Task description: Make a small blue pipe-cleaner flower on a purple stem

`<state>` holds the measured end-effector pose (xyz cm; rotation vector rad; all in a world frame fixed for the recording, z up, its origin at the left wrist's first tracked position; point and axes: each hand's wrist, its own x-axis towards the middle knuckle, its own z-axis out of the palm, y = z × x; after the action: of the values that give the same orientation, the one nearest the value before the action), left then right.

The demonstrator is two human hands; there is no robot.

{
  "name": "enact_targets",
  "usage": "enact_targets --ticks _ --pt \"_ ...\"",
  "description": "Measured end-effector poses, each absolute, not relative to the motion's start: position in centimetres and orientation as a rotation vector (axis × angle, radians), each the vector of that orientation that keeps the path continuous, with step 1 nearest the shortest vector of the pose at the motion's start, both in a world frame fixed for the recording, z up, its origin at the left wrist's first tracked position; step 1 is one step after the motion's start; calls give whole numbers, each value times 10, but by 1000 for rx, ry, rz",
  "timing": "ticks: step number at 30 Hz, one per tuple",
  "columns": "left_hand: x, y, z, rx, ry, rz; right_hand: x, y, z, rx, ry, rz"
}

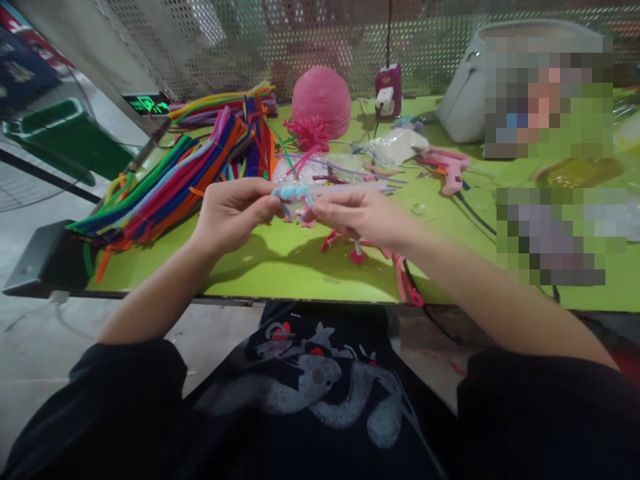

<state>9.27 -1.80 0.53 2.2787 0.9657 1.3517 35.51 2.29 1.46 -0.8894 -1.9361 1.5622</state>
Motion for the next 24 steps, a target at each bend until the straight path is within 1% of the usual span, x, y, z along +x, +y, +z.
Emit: enact_targets --ticks 2,3,5,6,12,14,16,18,20,24 --pt "95 -20 0 2408 1108 1286 351 5 9 -979 -1959 1463" --pt "96 -21 -2 2522 1166 1195 350 -2 9 -1013 -2005 1380" --pt "99 -24 -5 2731 1245 1000 350 -12 13 -1063 -2148 1159" --pt "100 -25 -6 2790 1262 960 352 -15 17 -1070 -2225 1043" --pt "101 -25 -6 2787 1236 1170 371 -40 38 -1033 -2557 258" --pt "98 -25 -6 2917 1250 1137 380 -46 46 -974 -2558 77" --pt "94 -26 -6 3083 1213 1077 388 -44 58 -883 -2538 -16" --pt "91 -27 -5 3211 1084 1099 394 -30 72 -783 -2507 7" --pt "90 -28 -4 3262 914 1186 397 -8 84 -729 -2485 259" --pt "89 -29 0 3190 741 1287 397 38 88 -1001 -2447 784"
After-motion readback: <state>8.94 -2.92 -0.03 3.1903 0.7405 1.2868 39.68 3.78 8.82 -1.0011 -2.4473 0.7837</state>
